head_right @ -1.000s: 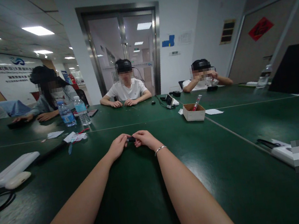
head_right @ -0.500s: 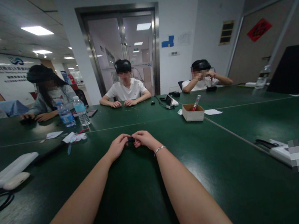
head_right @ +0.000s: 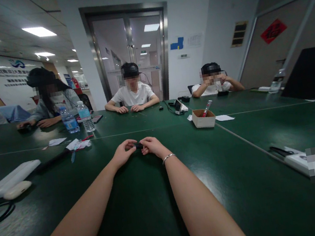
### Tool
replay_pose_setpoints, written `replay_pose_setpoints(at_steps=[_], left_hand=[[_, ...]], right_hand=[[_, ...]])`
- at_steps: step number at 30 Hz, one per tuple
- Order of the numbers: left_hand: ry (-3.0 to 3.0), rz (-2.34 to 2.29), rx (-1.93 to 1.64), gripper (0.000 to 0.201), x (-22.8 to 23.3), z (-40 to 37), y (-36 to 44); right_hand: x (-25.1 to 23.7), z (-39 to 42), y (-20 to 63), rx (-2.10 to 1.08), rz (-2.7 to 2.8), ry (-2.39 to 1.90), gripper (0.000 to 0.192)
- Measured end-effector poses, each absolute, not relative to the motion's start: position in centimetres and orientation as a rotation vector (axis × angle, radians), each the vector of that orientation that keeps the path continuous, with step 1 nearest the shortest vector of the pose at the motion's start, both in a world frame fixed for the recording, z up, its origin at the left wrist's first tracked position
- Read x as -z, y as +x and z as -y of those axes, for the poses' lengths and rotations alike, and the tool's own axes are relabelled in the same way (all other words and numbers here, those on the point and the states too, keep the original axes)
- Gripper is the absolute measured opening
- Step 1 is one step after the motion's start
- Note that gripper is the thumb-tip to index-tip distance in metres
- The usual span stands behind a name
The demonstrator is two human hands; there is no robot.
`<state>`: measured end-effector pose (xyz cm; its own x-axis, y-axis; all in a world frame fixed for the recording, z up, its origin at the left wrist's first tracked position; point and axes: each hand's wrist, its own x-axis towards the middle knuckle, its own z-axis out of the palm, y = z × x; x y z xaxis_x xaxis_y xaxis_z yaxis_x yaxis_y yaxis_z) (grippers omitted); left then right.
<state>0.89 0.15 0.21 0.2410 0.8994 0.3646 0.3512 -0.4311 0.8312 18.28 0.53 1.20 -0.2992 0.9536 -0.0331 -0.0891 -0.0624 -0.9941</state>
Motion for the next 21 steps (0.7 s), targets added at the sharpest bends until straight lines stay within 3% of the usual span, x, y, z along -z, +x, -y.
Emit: replay_pose_setpoints(at_steps=[11, 21], left_hand=[[1.879, -1.174, -1.031, 0.036, 0.45, -0.48, 0.9], [1.869, -1.155, -1.03, 0.032, 0.58, -0.57, 0.92]], right_hand=[[-1.39, -0.26, 18.19, -1.505, 1.332, -1.007, 0.008], [-1.65, -0.05, 18.13, -1.534, 1.321, -0.98, 0.008]])
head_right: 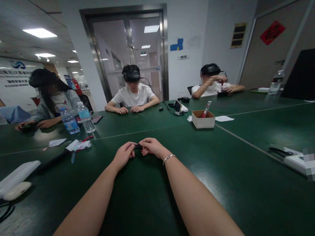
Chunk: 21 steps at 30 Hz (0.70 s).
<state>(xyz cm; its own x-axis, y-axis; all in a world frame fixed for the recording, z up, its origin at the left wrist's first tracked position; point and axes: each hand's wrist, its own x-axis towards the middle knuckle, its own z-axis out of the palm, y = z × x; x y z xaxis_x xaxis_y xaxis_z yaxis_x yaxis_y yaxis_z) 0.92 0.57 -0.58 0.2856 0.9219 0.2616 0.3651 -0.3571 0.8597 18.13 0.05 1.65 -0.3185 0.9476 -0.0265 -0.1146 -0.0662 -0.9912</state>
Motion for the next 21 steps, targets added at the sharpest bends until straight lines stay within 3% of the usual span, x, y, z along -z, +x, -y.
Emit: replay_pose_setpoints(at_steps=[21], left_hand=[[1.838, -1.103, -1.065, 0.031, 0.08, -0.1, 1.05]], right_hand=[[-1.35, -0.35, 18.29, -1.567, 1.32, -0.977, 0.008]])
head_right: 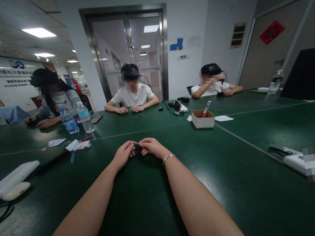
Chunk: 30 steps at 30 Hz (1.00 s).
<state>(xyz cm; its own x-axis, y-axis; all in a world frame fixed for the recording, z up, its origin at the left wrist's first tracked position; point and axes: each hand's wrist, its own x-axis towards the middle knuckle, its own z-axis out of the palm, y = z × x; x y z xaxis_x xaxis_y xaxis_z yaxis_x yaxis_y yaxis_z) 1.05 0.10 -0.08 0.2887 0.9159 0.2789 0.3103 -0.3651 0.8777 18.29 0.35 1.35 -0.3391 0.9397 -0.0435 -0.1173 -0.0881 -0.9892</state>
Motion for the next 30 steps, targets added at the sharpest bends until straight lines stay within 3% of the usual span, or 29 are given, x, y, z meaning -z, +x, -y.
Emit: replay_pose_setpoints(at_steps=[30], left_hand=[[1.858, -1.166, -1.064, 0.032, 0.18, -0.2, 0.93]], right_hand=[[-1.6, -0.15, 18.29, -1.562, 1.325, -0.985, 0.009]])
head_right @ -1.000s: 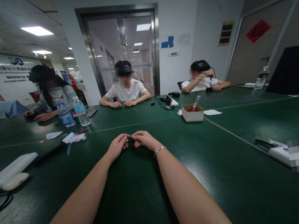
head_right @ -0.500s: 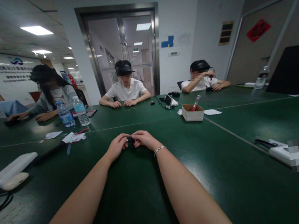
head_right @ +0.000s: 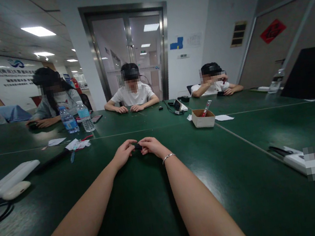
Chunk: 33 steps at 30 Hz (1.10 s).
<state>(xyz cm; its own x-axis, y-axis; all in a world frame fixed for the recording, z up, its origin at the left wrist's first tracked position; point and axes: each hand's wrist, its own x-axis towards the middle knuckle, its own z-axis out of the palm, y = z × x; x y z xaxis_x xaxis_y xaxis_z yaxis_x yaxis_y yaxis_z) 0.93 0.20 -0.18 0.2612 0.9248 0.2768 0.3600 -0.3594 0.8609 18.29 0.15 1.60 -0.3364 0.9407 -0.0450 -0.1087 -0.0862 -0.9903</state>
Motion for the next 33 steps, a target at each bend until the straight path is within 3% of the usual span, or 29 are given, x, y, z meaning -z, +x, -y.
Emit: replay_pose_setpoints(at_steps=[17, 22, 28, 33], left_hand=[[1.863, -1.178, -1.063, 0.029, 0.05, -0.15, 0.98], [1.866, -1.164, -1.016, 0.037, -0.08, -0.03, 1.02], [1.858, -1.157, -1.048, 0.03, 0.14, -0.2, 1.06], [1.856, -1.163, -1.022, 0.037, 0.15, -0.19, 1.12]], right_hand=[[-1.62, -0.23, 18.17, -1.556, 1.312, -1.016, 0.011], [-1.68, -0.22, 18.2, -1.557, 1.313, -1.016, 0.01], [-1.73, -0.17, 18.2, -1.551, 1.312, -1.022, 0.011], [-1.52, -0.28, 18.24, -1.548, 1.307, -1.004, 0.007]])
